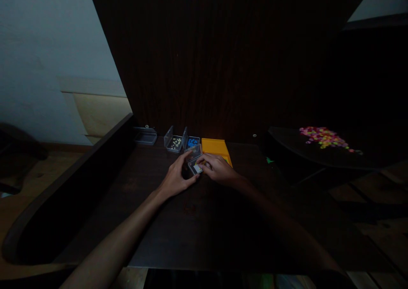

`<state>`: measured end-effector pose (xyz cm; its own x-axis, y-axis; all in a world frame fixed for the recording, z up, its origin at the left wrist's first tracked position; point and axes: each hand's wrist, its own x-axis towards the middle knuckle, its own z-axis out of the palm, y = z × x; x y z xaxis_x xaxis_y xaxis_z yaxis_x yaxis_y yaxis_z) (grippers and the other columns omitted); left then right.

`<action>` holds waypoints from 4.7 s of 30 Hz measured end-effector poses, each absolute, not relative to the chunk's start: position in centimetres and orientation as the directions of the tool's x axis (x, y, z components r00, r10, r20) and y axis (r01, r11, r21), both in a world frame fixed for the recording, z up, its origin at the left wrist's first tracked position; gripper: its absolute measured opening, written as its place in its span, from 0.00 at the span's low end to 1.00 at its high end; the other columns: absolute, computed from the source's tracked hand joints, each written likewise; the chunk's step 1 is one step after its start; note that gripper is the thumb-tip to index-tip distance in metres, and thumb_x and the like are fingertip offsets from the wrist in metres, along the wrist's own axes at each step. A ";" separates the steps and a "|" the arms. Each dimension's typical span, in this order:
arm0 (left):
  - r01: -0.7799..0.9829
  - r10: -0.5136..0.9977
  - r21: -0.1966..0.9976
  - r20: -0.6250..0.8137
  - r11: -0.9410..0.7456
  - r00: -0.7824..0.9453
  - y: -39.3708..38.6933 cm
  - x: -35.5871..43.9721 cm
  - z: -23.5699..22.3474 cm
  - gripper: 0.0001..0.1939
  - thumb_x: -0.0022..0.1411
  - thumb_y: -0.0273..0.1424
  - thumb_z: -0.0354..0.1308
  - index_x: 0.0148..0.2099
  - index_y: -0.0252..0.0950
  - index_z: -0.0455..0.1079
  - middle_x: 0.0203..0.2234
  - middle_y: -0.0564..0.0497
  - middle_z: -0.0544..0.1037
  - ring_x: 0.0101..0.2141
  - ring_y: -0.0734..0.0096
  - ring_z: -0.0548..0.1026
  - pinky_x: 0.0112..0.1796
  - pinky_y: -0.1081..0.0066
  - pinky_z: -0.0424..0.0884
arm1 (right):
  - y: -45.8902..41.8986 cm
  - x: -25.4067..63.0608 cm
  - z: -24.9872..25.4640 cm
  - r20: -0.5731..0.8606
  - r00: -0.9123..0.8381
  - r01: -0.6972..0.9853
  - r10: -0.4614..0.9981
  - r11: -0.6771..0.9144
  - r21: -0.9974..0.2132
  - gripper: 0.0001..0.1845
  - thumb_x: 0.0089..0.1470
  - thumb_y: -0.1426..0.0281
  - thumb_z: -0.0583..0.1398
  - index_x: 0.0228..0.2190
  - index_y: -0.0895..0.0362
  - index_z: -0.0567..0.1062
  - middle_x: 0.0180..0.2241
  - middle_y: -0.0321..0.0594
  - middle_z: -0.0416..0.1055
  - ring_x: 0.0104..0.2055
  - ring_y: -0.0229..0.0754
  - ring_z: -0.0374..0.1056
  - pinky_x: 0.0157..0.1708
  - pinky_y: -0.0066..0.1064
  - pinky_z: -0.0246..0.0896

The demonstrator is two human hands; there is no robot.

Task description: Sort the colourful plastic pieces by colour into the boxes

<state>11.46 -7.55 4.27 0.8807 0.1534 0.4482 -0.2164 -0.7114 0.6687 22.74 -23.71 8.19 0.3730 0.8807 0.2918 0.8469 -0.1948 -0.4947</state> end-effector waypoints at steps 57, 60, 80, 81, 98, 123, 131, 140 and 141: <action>0.412 0.587 0.478 0.306 -0.776 0.749 2.8 10.7 3.2 0.21 0.56 0.44 0.55 0.44 0.32 0.73 0.45 0.39 0.77 0.45 0.54 0.75 0.47 0.61 0.70 | -31.2 24.1 0.5 0.702 0.371 0.926 0.608 -0.180 -0.333 0.14 0.53 0.79 0.52 0.26 0.56 0.76 0.27 0.41 0.74 0.32 0.41 0.70 0.35 0.32 0.67; 0.405 0.567 0.442 0.338 -0.800 0.751 2.9 11.9 3.0 0.20 0.56 0.43 0.55 0.41 0.32 0.74 0.45 0.38 0.76 0.46 0.50 0.73 0.49 0.58 0.68 | -31.2 24.1 0.5 0.700 0.369 0.927 0.612 -0.184 -0.328 0.14 0.53 0.79 0.52 0.26 0.56 0.75 0.27 0.41 0.74 0.31 0.41 0.70 0.34 0.32 0.67; 0.405 0.581 0.466 0.338 -0.787 0.740 3.7 14.5 2.6 0.20 0.58 0.45 0.56 0.41 0.32 0.75 0.54 0.37 0.60 0.56 0.42 0.61 0.58 0.49 0.59 | -31.4 24.3 0.3 0.660 0.385 0.916 0.645 -0.179 -0.360 0.13 0.52 0.78 0.53 0.25 0.56 0.75 0.27 0.41 0.74 0.31 0.41 0.70 0.34 0.32 0.66; 0.404 0.579 0.464 0.336 -0.788 0.743 3.8 14.5 2.7 0.20 0.58 0.44 0.55 0.41 0.32 0.75 0.54 0.37 0.59 0.57 0.42 0.60 0.59 0.49 0.59 | -31.4 24.3 0.3 0.660 0.383 0.917 0.646 -0.176 -0.359 0.13 0.52 0.78 0.53 0.25 0.56 0.75 0.27 0.41 0.74 0.31 0.42 0.70 0.34 0.32 0.66; 0.280 0.489 0.468 0.416 -0.838 0.767 5.0 12.2 3.3 0.29 0.54 0.42 0.56 0.53 0.30 0.59 0.57 0.37 0.56 0.52 0.50 0.67 0.55 0.54 0.67 | -31.2 24.5 0.1 0.667 0.361 0.925 0.652 -0.161 -0.343 0.12 0.52 0.79 0.54 0.25 0.56 0.75 0.27 0.41 0.74 0.30 0.41 0.70 0.34 0.32 0.67; 0.476 0.472 0.064 0.298 -0.877 0.830 5.6 10.7 4.6 0.17 0.60 0.33 0.45 0.43 0.31 0.72 0.43 0.33 0.74 0.47 0.44 0.69 0.46 0.54 0.68 | -31.1 24.3 0.1 0.650 0.378 0.917 0.659 -0.172 -0.359 0.12 0.53 0.78 0.54 0.24 0.57 0.76 0.27 0.41 0.74 0.31 0.41 0.71 0.34 0.31 0.66; 0.383 0.367 0.001 0.292 -0.924 0.883 3.8 7.8 4.4 0.13 0.60 0.32 0.47 0.36 0.34 0.73 0.37 0.41 0.79 0.42 0.51 0.72 0.45 0.57 0.69 | -31.3 24.2 0.4 0.608 0.383 0.917 0.696 -0.204 -0.344 0.12 0.52 0.79 0.54 0.26 0.56 0.76 0.28 0.41 0.74 0.33 0.41 0.70 0.36 0.32 0.66; 0.110 0.153 0.136 0.361 -0.984 0.920 -1.4 4.8 3.5 0.12 0.63 0.31 0.49 0.37 0.35 0.74 0.34 0.43 0.79 0.39 0.55 0.73 0.38 0.61 0.72 | -31.4 22.4 1.6 0.454 0.368 0.902 0.811 -0.193 -0.387 0.14 0.56 0.76 0.52 0.39 0.57 0.75 0.39 0.44 0.74 0.43 0.44 0.70 0.46 0.37 0.65; 0.066 0.116 0.147 0.369 -0.987 0.922 -1.9 4.9 3.3 0.12 0.63 0.30 0.49 0.37 0.35 0.74 0.33 0.43 0.79 0.39 0.56 0.73 0.38 0.61 0.72 | -31.5 22.1 1.9 0.411 0.359 0.899 0.838 -0.193 -0.393 0.14 0.56 0.74 0.53 0.42 0.57 0.75 0.42 0.45 0.74 0.46 0.44 0.69 0.48 0.37 0.64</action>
<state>4.86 -1.90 3.34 0.9220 0.1163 0.3693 0.0656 -0.9870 0.1470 22.09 -31.48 1.92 0.3591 0.8379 0.4111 0.8992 -0.1927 -0.3928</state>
